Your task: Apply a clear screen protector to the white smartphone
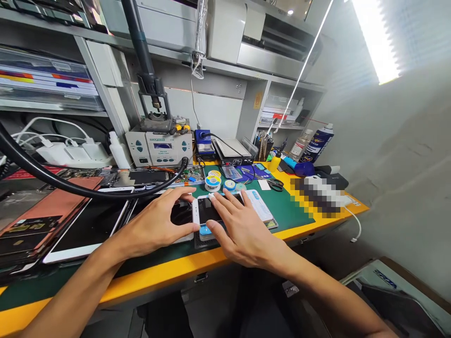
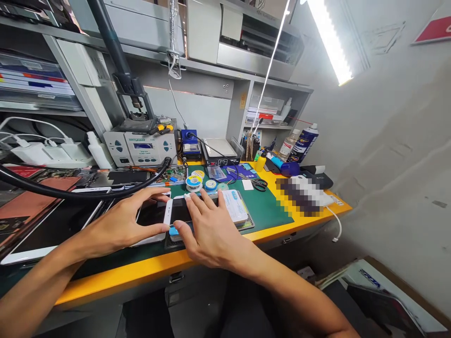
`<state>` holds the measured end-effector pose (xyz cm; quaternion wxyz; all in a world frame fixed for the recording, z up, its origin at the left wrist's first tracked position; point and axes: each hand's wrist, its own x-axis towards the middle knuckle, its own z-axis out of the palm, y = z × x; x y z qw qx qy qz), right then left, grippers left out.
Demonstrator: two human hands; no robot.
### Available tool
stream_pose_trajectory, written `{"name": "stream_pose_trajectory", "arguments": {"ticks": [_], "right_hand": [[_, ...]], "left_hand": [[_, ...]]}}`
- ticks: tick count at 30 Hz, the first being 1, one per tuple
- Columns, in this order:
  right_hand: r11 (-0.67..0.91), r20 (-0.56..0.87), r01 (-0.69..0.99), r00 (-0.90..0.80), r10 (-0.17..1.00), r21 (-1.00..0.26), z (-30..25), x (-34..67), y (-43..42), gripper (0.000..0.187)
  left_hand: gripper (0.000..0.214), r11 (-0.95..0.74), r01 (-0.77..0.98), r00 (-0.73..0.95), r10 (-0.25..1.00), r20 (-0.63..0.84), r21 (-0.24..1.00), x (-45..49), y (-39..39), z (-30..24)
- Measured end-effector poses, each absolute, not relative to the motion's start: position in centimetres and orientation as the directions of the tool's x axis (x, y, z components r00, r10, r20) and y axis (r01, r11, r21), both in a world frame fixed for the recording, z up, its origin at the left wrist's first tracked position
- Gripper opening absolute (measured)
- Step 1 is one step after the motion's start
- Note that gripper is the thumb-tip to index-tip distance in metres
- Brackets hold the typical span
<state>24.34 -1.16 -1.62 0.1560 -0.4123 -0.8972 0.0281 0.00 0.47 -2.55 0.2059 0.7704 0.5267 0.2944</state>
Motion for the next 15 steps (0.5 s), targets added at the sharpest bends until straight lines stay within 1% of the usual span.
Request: {"name": "stream_pose_trajectory", "arguments": {"ticks": [6, 15], "right_hand": [[0.723, 0.257, 0.659, -0.677, 0.69, -0.207, -1.1, 22.5, -0.8, 0.062], [0.776, 0.241, 0.599, -0.738, 0.63, -0.197, -0.8, 21.9, -1.1, 0.06]], "left_hand": [[0.088, -0.356, 0.672, 0.269, 0.934, 0.234, 0.649, 0.1, 0.4, -2.3], [0.091, -0.335, 0.677, 0.268, 0.942, 0.204, 0.655, 0.2, 0.1, -1.8]]}}
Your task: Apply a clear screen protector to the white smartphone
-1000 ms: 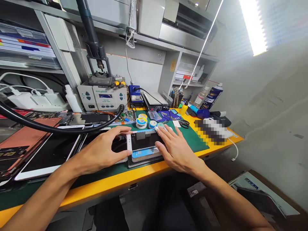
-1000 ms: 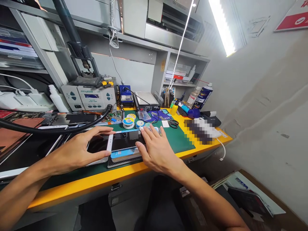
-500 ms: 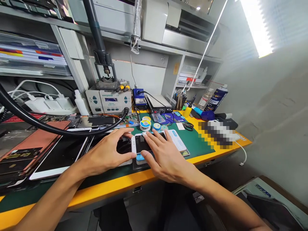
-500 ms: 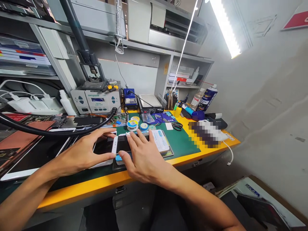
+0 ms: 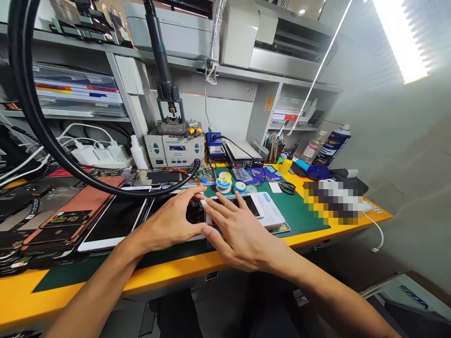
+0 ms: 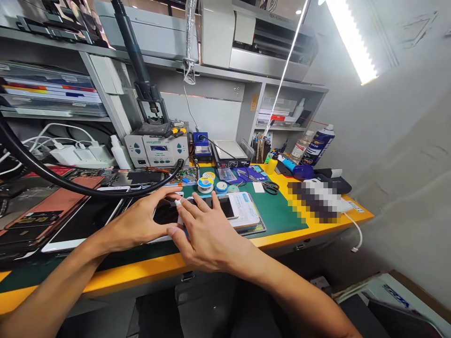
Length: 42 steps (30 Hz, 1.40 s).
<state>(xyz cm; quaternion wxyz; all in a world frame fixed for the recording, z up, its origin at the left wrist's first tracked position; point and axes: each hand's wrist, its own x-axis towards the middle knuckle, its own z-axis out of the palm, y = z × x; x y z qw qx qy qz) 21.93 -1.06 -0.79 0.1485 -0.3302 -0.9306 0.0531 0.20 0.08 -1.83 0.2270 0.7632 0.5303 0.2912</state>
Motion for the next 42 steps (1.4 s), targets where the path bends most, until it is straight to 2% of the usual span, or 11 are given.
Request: {"name": "stream_pose_trajectory", "arguments": {"ticks": [11, 22, 30, 42], "right_hand": [[0.775, 0.258, 0.598, -0.731, 0.632, -0.203, -1.1, 22.3, -3.2, 0.06], [0.702, 0.32, 0.694, -0.636, 0.702, -0.162, -2.3, 24.5, -2.4, 0.057], [0.594, 0.326, 0.798, -0.537, 0.778, -0.103, -2.4, 29.0, -0.7, 0.053], [0.636, 0.322, 0.76, -0.573, 0.754, -0.137, -2.2, 32.1, -0.7, 0.051]], "left_hand": [[0.074, -0.396, 0.692, 0.312, 0.918, 0.245, 0.604, 0.0, 0.1, -2.0], [0.088, -0.381, 0.687, 0.296, 0.924, 0.241, 0.618, -0.3, 0.6, -2.7], [0.088, -0.364, 0.684, 0.291, 0.931, 0.221, 0.632, -0.4, 0.5, -2.7], [0.088, -0.308, 0.657, 0.269, 0.948, 0.168, 0.688, -0.6, 0.7, -2.8]]}}
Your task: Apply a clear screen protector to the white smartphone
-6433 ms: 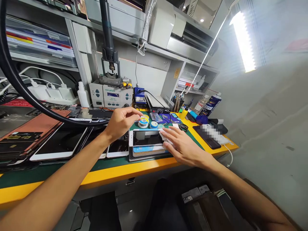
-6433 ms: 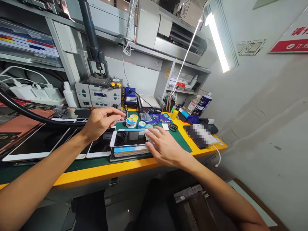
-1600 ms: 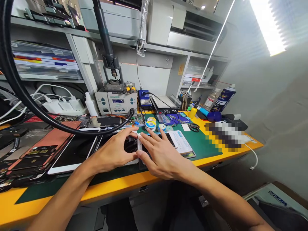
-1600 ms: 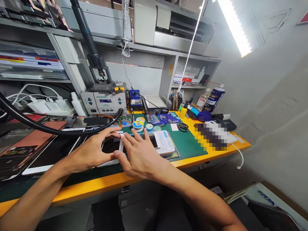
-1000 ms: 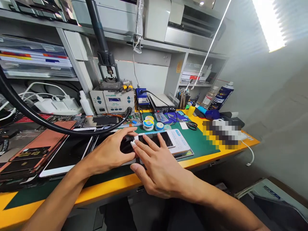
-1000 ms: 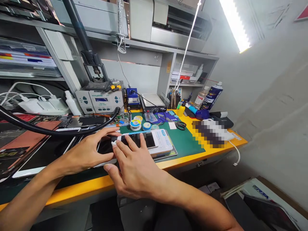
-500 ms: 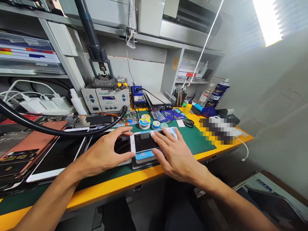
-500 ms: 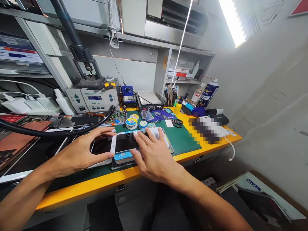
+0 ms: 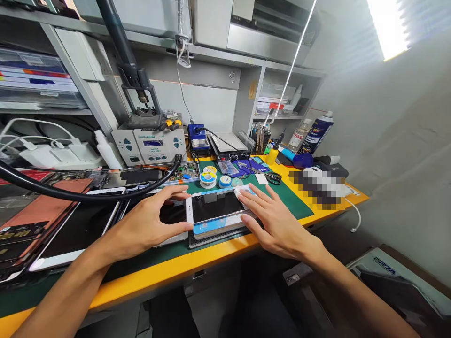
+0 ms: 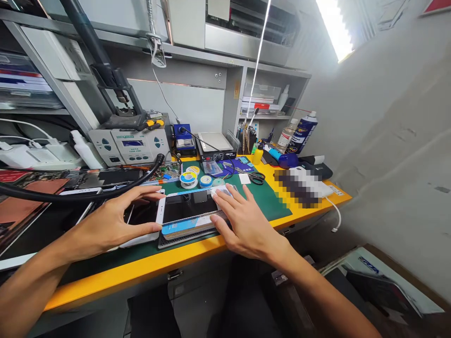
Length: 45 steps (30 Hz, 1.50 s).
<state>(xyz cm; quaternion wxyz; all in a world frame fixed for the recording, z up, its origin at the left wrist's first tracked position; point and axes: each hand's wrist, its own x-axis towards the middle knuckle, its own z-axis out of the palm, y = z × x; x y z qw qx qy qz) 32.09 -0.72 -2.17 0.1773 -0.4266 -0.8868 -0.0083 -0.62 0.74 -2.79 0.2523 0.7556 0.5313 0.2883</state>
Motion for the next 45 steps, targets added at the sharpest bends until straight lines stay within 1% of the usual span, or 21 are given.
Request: {"name": "stream_pose_trajectory", "arguments": {"ticks": [8, 12, 19, 22, 26, 29, 37, 45], "right_hand": [[0.672, 0.35, 0.728, -0.599, 0.72, -0.137, -2.5, 30.6, -2.2, 0.055], [0.687, 0.372, 0.709, -0.602, 0.707, -0.159, -2.7, 29.5, -2.6, 0.058], [0.745, 0.346, 0.626, -0.663, 0.664, -0.231, -2.9, 26.1, -3.5, 0.064], [0.764, 0.359, 0.587, -0.675, 0.645, -0.269, -2.8, 24.6, -3.8, 0.061], [0.782, 0.403, 0.55, -0.67, 0.623, -0.294, -2.7, 23.3, -3.8, 0.054], [0.783, 0.409, 0.54, -0.668, 0.622, -0.308, -2.6, 23.0, -3.6, 0.051], [0.769, 0.474, 0.58, -0.615, 0.63, -0.269, -3.6, 23.4, -4.0, 0.047], [0.719, 0.454, 0.665, -0.587, 0.67, -0.202, -4.0, 26.1, -3.7, 0.048]], "left_hand": [[0.086, -0.296, 0.657, 0.251, 0.953, 0.168, 0.693, -0.4, 0.7, -2.7], [0.089, -0.294, 0.657, 0.245, 0.954, 0.171, 0.695, -0.3, 0.6, -2.5], [0.092, -0.301, 0.633, 0.25, 0.951, 0.18, 0.713, -0.2, 0.6, -2.5], [0.092, -0.305, 0.631, 0.251, 0.95, 0.184, 0.713, -0.1, 0.6, -2.5], [0.084, -0.316, 0.626, 0.264, 0.946, 0.188, 0.713, -0.2, 0.6, -2.5], [0.081, -0.319, 0.627, 0.27, 0.945, 0.185, 0.711, -0.3, 0.7, -2.6], [0.086, -0.315, 0.628, 0.276, 0.945, 0.174, 0.712, -0.3, 0.8, -2.6], [0.089, -0.327, 0.668, 0.272, 0.944, 0.189, 0.669, -0.1, 0.6, -2.3]]}}
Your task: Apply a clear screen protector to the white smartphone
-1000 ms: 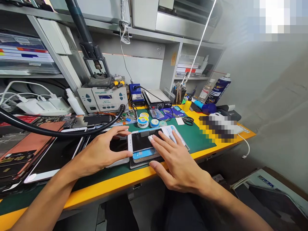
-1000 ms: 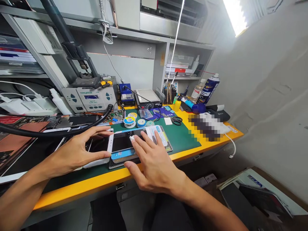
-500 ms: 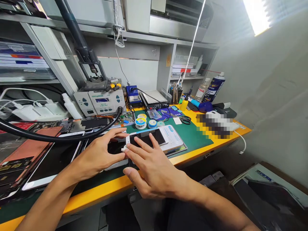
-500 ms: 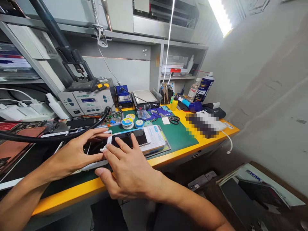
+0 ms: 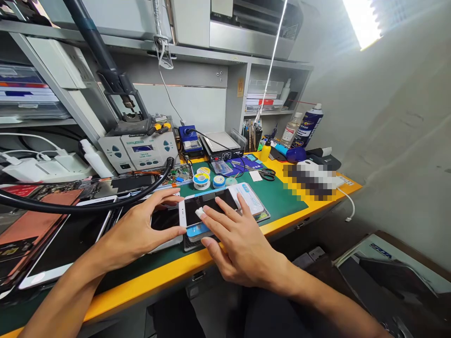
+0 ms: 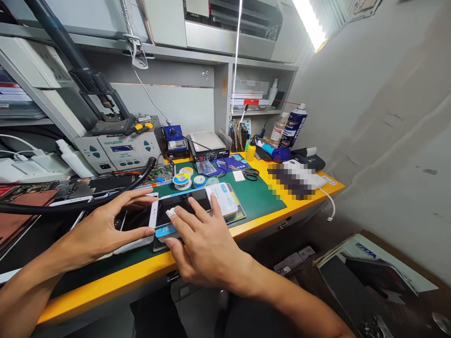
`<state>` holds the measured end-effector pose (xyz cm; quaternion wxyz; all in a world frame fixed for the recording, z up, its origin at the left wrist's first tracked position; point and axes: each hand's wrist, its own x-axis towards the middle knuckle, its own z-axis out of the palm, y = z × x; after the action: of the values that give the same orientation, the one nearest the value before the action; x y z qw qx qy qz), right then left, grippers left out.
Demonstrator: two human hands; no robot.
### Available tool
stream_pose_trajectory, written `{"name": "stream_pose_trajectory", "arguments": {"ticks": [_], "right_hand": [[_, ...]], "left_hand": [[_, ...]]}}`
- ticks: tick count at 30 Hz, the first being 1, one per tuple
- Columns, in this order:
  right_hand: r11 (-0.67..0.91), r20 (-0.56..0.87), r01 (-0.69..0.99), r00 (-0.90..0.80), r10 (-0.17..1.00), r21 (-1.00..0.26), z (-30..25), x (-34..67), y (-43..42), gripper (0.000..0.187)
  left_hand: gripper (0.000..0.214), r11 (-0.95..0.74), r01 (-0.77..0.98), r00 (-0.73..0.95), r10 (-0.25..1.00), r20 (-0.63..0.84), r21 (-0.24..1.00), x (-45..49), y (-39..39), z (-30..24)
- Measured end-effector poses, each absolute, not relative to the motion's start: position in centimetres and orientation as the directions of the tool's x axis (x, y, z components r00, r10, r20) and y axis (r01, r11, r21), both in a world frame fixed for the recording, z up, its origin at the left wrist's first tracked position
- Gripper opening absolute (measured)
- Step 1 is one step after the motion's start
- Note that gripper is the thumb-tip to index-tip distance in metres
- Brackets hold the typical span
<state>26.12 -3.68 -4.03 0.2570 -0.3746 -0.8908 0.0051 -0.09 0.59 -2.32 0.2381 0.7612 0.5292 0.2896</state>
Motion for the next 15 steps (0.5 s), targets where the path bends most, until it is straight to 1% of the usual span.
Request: {"name": "stream_pose_trajectory", "arguments": {"ticks": [6, 9, 15], "right_hand": [[0.652, 0.478, 0.735, -0.512, 0.713, -0.185, -4.0, 29.1, -3.3, 0.043], [0.618, 0.486, 0.764, -0.475, 0.733, -0.186, -4.0, 30.2, -3.1, 0.041], [0.624, 0.494, 0.765, -0.486, 0.721, -0.159, -4.3, 31.4, -2.9, 0.041]], "left_hand": [[0.085, -0.328, 0.686, 0.266, 0.944, 0.195, 0.65, 0.0, 0.6, -2.3], [0.087, -0.319, 0.686, 0.266, 0.947, 0.182, 0.654, -0.1, 0.6, -2.3], [0.091, -0.303, 0.684, 0.264, 0.951, 0.162, 0.663, -0.4, 0.6, -2.5]]}}
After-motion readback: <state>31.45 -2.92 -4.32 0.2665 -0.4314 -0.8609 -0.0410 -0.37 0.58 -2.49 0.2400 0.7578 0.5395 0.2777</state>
